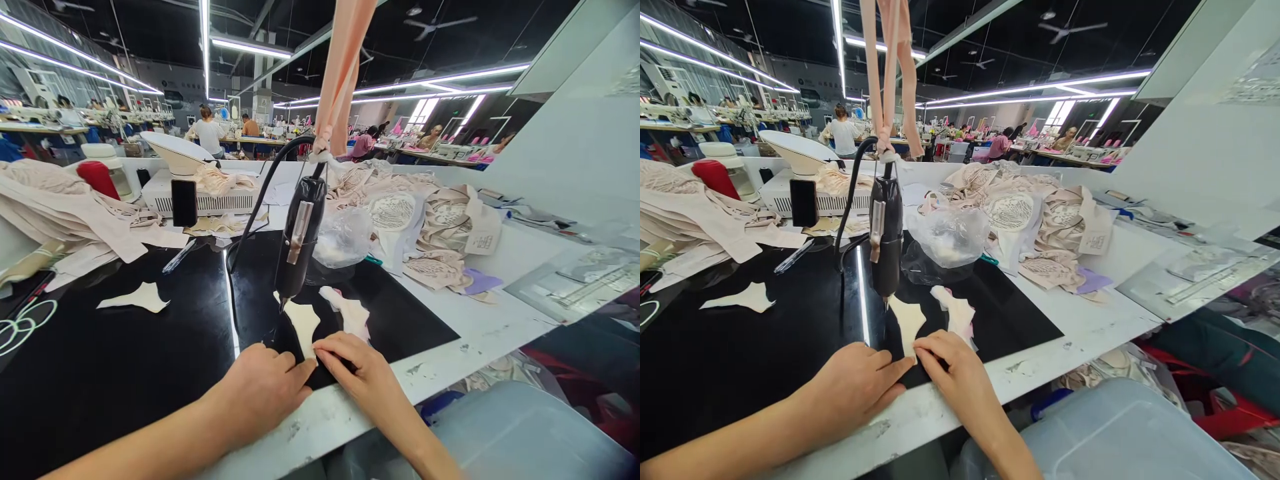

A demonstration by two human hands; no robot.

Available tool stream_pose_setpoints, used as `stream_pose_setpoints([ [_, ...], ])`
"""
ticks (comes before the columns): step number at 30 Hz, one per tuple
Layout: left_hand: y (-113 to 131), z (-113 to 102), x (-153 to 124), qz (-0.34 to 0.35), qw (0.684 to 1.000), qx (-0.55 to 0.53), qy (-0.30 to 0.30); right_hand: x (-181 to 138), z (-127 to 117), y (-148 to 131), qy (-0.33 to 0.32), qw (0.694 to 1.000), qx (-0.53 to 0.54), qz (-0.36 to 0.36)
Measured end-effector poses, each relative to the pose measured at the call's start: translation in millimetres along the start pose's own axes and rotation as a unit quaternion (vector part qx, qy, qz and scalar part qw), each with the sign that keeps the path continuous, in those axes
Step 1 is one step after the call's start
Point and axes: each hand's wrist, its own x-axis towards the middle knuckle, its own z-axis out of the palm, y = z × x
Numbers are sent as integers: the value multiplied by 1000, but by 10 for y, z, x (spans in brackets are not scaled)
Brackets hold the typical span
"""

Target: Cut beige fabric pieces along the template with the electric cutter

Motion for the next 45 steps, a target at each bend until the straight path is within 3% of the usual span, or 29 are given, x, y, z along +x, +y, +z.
stream_pose_setpoints([
  [8,1,50,-24,-5,999,-30,23,99,-59,-46,15,999,21,44],
  [15,13,-10,37,-29,998,-35,-37,224,-138,-117,70,991,76,84],
  [20,26,-94,102,-41,994,-26,-99,481,-189,-163,105,971,187,108],
  [25,28,-114,123,-47,991,-44,-119,731,-187,-267,201,928,309,54],
  [29,9,-78,113,-50,991,-78,-96,713,-221,-451,283,887,364,-30],
  [31,-17,-67,102,-57,989,-112,-80,608,-243,-573,289,877,380,-56],
  [34,-74,-83,64,-84,972,-210,-60,382,-230,-720,244,880,403,-63],
  [37,-141,-128,-15,-152,903,-400,-45,173,-131,-767,179,879,439,-50],
  [42,-223,-238,-208,-253,674,-694,-5,16,154,-758,111,886,450,-19],
  [44,-236,-287,-283,-280,610,-741,2,0,260,-787,92,891,445,-2],
  [45,-241,-310,-317,-291,594,-750,7,-6,306,-807,84,893,443,8],
])
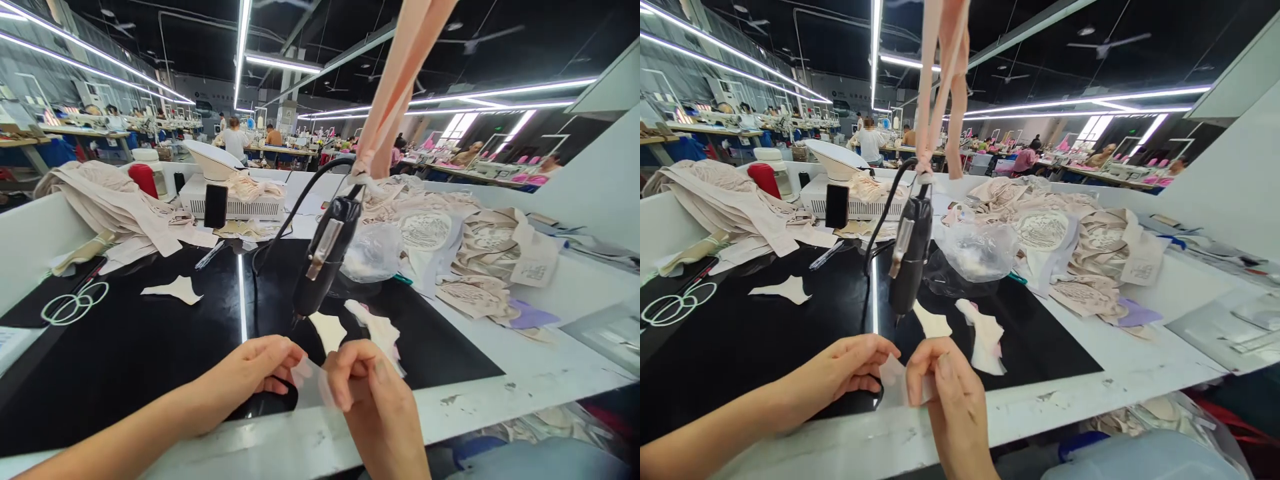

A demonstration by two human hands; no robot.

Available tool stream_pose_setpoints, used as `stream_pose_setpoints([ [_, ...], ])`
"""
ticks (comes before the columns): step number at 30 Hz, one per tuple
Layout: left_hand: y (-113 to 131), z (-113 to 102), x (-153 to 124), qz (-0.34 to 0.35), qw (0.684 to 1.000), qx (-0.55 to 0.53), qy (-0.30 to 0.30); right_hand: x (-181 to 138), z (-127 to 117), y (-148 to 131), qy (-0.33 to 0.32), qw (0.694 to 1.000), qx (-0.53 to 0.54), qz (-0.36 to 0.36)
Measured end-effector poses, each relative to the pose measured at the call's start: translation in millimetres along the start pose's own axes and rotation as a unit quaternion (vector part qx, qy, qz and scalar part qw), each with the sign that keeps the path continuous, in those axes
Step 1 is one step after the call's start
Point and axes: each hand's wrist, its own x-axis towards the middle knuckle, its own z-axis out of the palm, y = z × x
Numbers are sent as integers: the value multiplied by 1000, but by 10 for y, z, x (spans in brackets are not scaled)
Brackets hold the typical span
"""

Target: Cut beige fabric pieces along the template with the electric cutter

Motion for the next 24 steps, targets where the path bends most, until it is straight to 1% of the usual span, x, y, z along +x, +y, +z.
stream_pose_setpoints([
  [4,44,-89,-104,-9,999,-11,35,-33,105,81,-10,998,-39,47],
  [7,92,-199,-170,-13,998,10,59,-27,89,166,-9,991,-117,62],
  [9,133,-278,-229,-18,996,36,76,-14,61,224,-24,984,-162,67],
  [13,231,-397,-376,-37,989,88,110,-5,79,295,-58,978,-178,95],
  [15,278,-438,-431,-44,986,107,117,-4,129,328,-65,977,-183,92],
  [18,311,-511,-455,-52,980,144,125,19,218,414,-89,974,-200,56],
  [21,264,-619,-433,-53,967,211,135,48,309,511,-126,961,-245,-25],
  [23,187,-707,-419,-29,943,295,151,52,353,546,-150,938,-298,-93],
  [24,140,-754,-413,-3,922,348,168,47,360,552,-162,923,-328,-122],
])
